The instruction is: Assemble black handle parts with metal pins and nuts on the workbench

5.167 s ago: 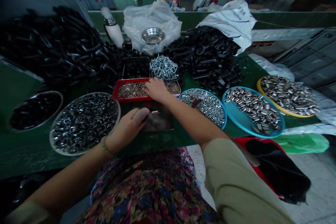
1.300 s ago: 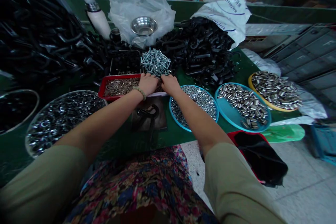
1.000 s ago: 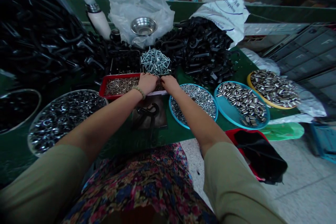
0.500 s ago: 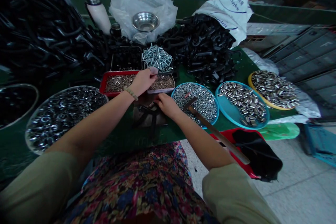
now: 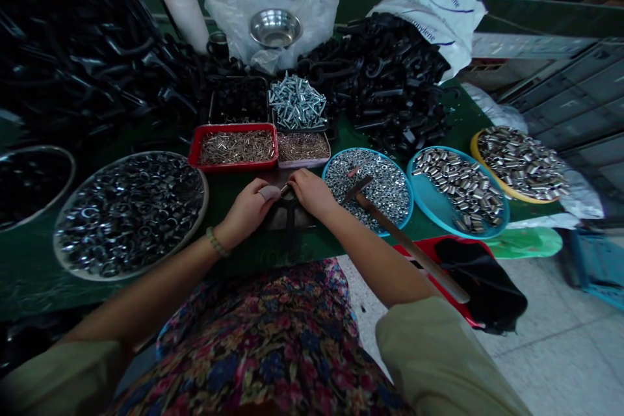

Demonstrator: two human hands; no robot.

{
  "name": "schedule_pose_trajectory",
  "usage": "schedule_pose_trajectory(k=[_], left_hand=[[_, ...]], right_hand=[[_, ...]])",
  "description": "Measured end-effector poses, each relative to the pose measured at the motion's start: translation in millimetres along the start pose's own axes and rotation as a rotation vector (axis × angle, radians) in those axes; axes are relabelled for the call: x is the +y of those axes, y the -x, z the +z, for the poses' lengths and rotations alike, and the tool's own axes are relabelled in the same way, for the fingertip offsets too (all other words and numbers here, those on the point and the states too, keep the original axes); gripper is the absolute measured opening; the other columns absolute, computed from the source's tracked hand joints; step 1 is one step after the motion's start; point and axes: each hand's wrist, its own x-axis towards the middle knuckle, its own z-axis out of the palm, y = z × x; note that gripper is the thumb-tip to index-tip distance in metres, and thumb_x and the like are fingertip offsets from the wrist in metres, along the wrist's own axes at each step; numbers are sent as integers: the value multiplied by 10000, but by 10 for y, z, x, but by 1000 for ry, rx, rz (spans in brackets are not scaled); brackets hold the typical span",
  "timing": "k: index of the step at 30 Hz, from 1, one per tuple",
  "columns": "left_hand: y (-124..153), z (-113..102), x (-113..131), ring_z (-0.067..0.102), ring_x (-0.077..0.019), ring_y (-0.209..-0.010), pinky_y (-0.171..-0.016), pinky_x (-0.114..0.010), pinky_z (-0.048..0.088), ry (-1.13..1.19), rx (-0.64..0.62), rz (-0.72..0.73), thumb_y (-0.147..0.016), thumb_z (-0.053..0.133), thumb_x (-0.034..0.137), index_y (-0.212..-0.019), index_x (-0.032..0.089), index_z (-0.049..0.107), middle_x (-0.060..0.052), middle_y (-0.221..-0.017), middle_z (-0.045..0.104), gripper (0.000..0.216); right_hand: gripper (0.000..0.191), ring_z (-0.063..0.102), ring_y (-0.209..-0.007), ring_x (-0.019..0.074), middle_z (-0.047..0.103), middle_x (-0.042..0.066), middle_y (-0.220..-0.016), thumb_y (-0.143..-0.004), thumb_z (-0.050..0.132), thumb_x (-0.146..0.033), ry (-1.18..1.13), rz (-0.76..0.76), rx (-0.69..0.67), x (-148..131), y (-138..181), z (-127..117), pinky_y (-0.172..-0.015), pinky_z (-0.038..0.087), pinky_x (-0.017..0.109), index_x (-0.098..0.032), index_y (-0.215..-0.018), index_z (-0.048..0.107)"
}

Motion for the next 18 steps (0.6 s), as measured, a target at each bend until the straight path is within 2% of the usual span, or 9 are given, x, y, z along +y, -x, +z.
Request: schedule_pose_trajectory(k=[5, 10, 12, 14, 16, 18], left_hand=[[-15, 24, -9, 515, -199, -961, -887, -316, 433, -186, -23, 66, -949, 396, 287, -1002, 177, 636, -68, -1020, 570, 270], [6, -23, 60, 518, -223, -931, -842, -347, 442, -400, -78, 128, -944, 398, 240, -1025, 192, 621, -90, -1026, 572, 242], [30, -49, 94, 521, -225, -925, -821, -347, 450, -454, -108, 156, -934, 415, 220, -1039, 196, 615, -93, -1023, 571, 227], [63, -73, 121, 527, -228, -927, -824, -350, 455, -468, -133, 174, -930, 423, 215, -1053, 200, 612, -94, -1017, 571, 226], [104, -91, 138, 534, -228, -932, -839, -355, 459, -441, -147, 183, -936, 416, 233, -1073, 202, 608, -97, -1031, 575, 237], [148, -100, 147, 537, -230, -951, -852, -357, 463, -398, -145, 187, -945, 406, 262, -1114, 204, 594, -99, -1079, 578, 259]], right_hand=[[194, 592, -950, 217, 630, 103, -982, -972, 411, -227, 132, -13, -47, -33, 3, -19, -847, 455, 320, -154, -991, 590], [217, 600, -892, 235, 622, 140, -989, -954, 387, -148, 338, -74, -176, -84, 41, -15, -780, 450, 323, -126, -994, 600], [230, 604, -916, 233, 623, 142, -1018, -946, 388, -128, 307, -105, -205, -95, 34, -30, -794, 456, 325, -126, -1021, 605], [252, 603, -992, 224, 626, 135, -1089, -956, 387, -153, 179, -109, -194, -75, 41, -94, -854, 463, 328, -134, -1086, 602], [288, 595, -1065, 208, 628, 116, -1164, -971, 383, -207, 24, -56, -141, 6, 124, -229, -912, 464, 339, -157, -1178, 576], [331, 588, -1099, 220, 633, 116, -1190, -970, 403, -273, -18, 63, -33, 158, 342, -419, -938, 463, 379, -175, -1258, 535]])
